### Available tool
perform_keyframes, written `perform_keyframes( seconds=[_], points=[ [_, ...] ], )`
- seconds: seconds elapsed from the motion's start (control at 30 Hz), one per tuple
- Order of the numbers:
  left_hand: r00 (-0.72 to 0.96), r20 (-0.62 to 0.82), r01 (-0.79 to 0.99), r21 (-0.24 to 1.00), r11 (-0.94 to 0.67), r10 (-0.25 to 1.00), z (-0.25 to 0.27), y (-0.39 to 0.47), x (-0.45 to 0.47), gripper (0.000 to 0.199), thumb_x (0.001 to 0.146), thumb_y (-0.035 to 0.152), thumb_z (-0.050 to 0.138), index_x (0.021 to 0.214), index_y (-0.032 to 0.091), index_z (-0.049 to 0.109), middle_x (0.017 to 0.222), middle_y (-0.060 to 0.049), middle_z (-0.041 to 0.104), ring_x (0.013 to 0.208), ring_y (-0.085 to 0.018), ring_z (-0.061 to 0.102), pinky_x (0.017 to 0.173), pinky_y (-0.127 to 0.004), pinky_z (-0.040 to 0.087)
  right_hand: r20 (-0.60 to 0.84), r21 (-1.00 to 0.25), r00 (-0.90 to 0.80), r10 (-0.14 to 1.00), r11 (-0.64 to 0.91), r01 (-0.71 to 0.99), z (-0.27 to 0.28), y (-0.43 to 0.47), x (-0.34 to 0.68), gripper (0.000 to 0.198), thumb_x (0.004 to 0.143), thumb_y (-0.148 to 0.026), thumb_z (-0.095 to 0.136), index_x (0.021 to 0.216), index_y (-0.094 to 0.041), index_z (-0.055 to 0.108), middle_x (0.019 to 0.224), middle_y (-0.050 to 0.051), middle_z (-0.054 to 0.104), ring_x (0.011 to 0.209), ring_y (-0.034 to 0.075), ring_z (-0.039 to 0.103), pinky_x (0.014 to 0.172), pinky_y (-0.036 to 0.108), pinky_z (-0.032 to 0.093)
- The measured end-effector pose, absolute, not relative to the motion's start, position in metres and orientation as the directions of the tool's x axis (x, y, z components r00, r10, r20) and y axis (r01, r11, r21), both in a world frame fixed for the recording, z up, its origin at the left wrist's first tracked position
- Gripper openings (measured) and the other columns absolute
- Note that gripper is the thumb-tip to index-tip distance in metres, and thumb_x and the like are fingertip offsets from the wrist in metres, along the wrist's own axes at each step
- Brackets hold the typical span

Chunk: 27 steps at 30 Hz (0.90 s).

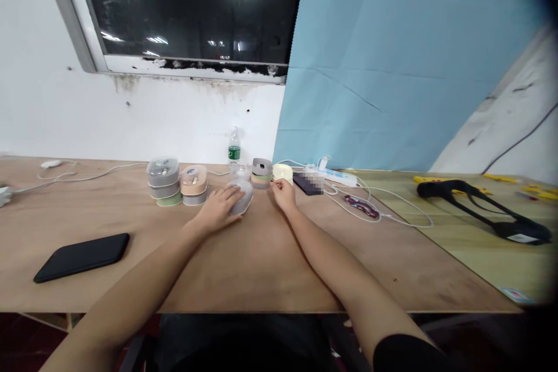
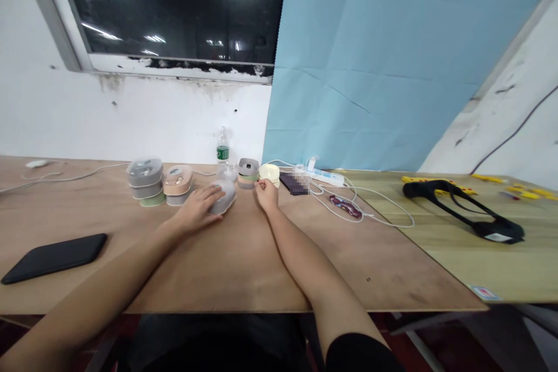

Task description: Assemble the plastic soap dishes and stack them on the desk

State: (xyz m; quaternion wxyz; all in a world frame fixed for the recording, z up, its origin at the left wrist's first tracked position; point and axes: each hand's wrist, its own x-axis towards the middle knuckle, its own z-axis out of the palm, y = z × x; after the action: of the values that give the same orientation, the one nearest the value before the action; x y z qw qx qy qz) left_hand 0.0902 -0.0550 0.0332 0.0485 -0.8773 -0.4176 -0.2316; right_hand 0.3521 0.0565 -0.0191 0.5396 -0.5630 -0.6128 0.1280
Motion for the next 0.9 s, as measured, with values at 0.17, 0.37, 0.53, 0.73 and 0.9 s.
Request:
perform_keyframes(
  seconds=[0.17, 0.37, 0.53, 0.73, 0.9],
  points=[
    [0.562, 0.403, 0.697, 0.239, -0.676, 0.722, 0.010, -0.062, 0.099, 0.083, 0.065, 0.063, 0.068, 0.136, 0.026, 0.047, 0.149, -0.013, 0.033, 0.137, -0.035, 0.030, 0.110, -0.049, 0.027, 0.556, -0.660, 0.067, 0.829, 0.390, 0.642, -0.014, 0.044, 0.344, 0.020, 0.080, -0.039, 0.055, 0.080, -0.022, 0.063, 0.063, -0.001, 0.063, 0.059, 0.015, 0.054, 0.059, 0.024, 0.039],
    [0.331, 0.405, 0.785, 0.383, -0.487, 0.852, 0.003, -0.059, 0.098, 0.086, 0.069, 0.065, 0.062, 0.141, 0.024, 0.040, 0.152, -0.015, 0.025, 0.134, -0.038, 0.034, 0.108, -0.050, 0.031, 0.526, -0.501, -0.236, 0.817, 0.522, 0.690, -0.013, 0.031, 0.325, 0.013, 0.082, -0.029, 0.057, 0.087, -0.025, 0.069, 0.082, 0.001, 0.071, 0.074, 0.018, 0.061, 0.069, 0.027, 0.042],
    [0.239, 0.403, 0.767, 0.480, -0.427, 0.883, 0.003, -0.054, 0.087, 0.076, 0.073, 0.061, 0.060, 0.138, 0.025, 0.044, 0.146, -0.013, 0.038, 0.127, -0.032, 0.045, 0.107, -0.044, 0.035, 0.528, -0.372, -0.402, 0.748, 0.629, 0.683, -0.013, 0.024, 0.314, 0.022, 0.085, -0.025, 0.052, 0.099, -0.025, 0.069, 0.098, 0.003, 0.070, 0.090, 0.020, 0.061, 0.082, 0.031, 0.044],
    [0.059, 0.523, 0.716, 0.572, -0.401, 0.850, 0.005, -0.049, 0.083, 0.073, 0.073, 0.060, 0.062, 0.134, 0.022, 0.048, 0.145, -0.012, 0.039, 0.131, -0.028, 0.042, 0.110, -0.040, 0.032, 0.604, -0.336, -0.386, 0.697, 0.662, 0.670, -0.008, 0.017, 0.309, 0.023, 0.085, -0.025, 0.053, 0.102, -0.024, 0.068, 0.094, 0.005, 0.069, 0.091, 0.020, 0.060, 0.082, 0.031, 0.044],
    [0.056, 0.581, 0.671, 0.580, -0.461, 0.812, 0.006, -0.051, 0.084, 0.067, 0.074, 0.058, 0.063, 0.129, 0.021, 0.053, 0.141, -0.012, 0.044, 0.129, -0.026, 0.044, 0.110, -0.039, 0.033, 0.579, -0.290, -0.463, 0.672, 0.700, 0.653, -0.006, 0.012, 0.305, 0.023, 0.085, -0.022, 0.053, 0.103, -0.021, 0.067, 0.096, 0.005, 0.069, 0.091, 0.018, 0.060, 0.082, 0.029, 0.045]
  ],
)
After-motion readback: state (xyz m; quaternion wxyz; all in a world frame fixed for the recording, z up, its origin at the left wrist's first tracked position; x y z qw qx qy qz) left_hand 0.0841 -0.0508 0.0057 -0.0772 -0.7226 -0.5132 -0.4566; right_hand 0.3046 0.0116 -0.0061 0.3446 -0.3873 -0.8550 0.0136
